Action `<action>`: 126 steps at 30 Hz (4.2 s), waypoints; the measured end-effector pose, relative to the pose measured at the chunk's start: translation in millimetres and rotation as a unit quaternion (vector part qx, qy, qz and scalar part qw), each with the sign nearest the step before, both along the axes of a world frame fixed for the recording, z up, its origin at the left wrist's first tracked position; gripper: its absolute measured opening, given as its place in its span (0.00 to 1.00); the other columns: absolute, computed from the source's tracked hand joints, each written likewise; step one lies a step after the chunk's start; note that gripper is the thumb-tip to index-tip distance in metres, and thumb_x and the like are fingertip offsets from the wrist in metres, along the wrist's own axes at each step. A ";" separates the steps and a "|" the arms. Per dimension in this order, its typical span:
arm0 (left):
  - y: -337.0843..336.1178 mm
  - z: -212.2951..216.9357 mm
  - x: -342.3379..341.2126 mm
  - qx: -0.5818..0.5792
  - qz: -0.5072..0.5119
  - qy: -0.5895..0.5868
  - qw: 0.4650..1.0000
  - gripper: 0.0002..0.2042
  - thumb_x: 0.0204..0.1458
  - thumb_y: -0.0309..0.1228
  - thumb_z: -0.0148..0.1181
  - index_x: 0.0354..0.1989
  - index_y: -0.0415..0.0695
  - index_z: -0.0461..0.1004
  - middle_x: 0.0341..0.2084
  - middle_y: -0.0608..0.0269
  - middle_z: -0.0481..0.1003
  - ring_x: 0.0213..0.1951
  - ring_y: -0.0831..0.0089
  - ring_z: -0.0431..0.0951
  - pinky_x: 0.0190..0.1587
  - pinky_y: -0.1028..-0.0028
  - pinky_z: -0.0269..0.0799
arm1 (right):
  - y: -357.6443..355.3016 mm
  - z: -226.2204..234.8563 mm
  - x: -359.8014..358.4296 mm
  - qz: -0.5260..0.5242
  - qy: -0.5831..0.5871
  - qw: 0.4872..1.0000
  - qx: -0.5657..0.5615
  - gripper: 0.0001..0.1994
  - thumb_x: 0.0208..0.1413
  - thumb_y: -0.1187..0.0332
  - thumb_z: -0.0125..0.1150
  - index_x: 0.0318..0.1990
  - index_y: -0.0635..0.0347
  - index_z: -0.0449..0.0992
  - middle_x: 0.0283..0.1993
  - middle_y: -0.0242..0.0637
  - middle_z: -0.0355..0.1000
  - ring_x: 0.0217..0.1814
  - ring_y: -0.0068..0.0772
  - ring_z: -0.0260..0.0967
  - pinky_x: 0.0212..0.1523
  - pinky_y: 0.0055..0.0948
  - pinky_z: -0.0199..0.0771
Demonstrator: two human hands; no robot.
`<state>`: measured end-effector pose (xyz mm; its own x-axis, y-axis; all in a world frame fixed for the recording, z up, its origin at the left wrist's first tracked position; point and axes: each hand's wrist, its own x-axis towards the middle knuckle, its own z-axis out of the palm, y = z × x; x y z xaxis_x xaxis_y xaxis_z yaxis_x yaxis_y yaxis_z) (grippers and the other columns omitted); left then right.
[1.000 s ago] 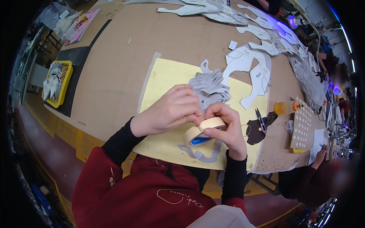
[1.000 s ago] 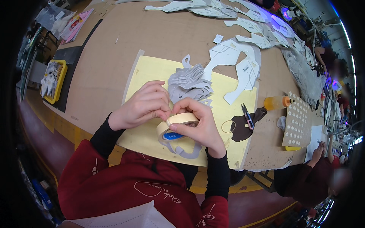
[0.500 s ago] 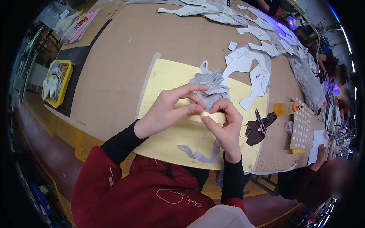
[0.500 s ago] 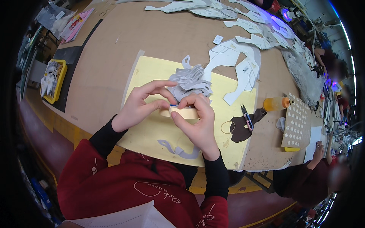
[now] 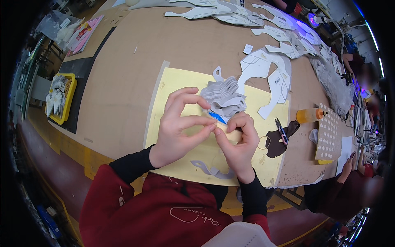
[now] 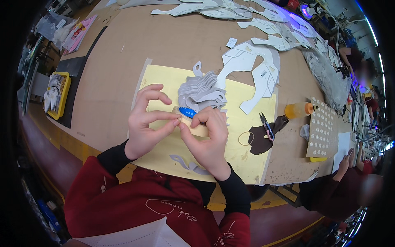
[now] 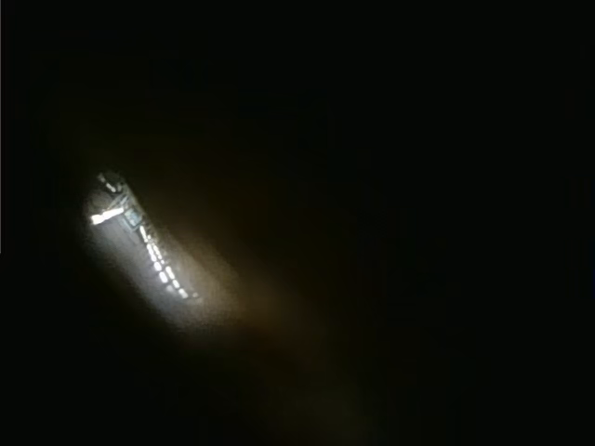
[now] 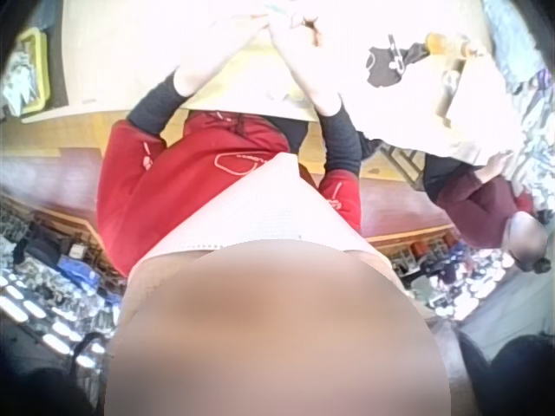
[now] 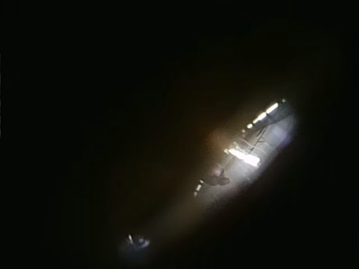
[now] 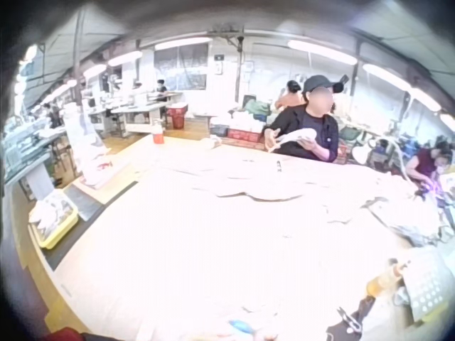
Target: The person assembles small gray foam pieces by applying adhesive tape to their edges. They handle the pieces one at a time, fold and press the tape, and place the finished pieces on the table. Other workers are visible in the background performing similar tasks.
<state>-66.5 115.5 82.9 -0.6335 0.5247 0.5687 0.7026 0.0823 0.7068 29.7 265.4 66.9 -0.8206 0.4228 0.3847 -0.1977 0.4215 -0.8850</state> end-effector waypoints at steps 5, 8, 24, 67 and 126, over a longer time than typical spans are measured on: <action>0.4 -9.6 4.9 -0.019 0.062 0.155 0.986 0.12 0.34 0.25 0.73 0.31 0.52 0.84 0.36 0.72 0.72 0.55 0.61 0.68 0.56 0.62 0.65 | -4.1 0.5 3.1 0.005 -0.007 0.998 -0.065 0.13 0.46 0.76 0.69 0.29 0.57 0.66 0.29 0.32 0.64 0.33 0.29 0.60 0.39 0.28 0.55; 1.6 -16.3 -1.0 0.002 0.052 0.279 0.959 0.12 0.34 0.28 0.72 0.32 0.55 0.84 0.36 0.76 0.72 0.54 0.65 0.69 0.58 0.60 0.63 | -3.9 4.6 5.6 0.034 -0.017 0.983 -0.181 0.12 0.50 0.77 0.67 0.32 0.58 0.65 0.31 0.30 0.62 0.35 0.25 0.59 0.40 0.25 0.57; -1.5 -7.4 -9.1 -0.050 -0.098 0.131 0.985 0.20 0.47 0.18 0.58 0.42 0.62 0.84 0.49 0.74 0.76 0.62 0.57 0.65 0.69 0.47 0.47 | 8.6 14.8 10.9 0.088 -0.010 0.936 -0.340 0.14 0.55 0.78 0.64 0.37 0.57 0.61 0.34 0.29 0.63 0.35 0.18 0.59 0.40 0.19 0.60; 108.0 24.7 2.7 0.077 -0.113 0.045 0.990 0.09 0.39 0.24 0.71 0.31 0.48 0.84 0.36 0.67 0.71 0.54 0.57 0.70 0.54 0.61 0.67 | 29.3 9.1 12.0 -0.121 0.213 0.949 -0.197 0.07 0.64 0.79 0.48 0.38 0.57 0.58 0.39 0.32 0.56 0.34 0.19 0.56 0.33 0.20 0.61; 98.9 30.2 -4.4 -0.065 -0.083 0.136 0.985 0.08 0.47 0.18 0.60 0.33 0.45 0.78 0.36 0.68 0.79 0.51 0.67 0.78 0.59 0.59 0.66 | 35.2 7.0 6.8 -0.066 0.106 0.919 -0.374 0.10 0.68 0.72 0.48 0.52 0.54 0.56 0.40 0.36 0.68 0.32 0.20 0.69 0.27 0.19 0.66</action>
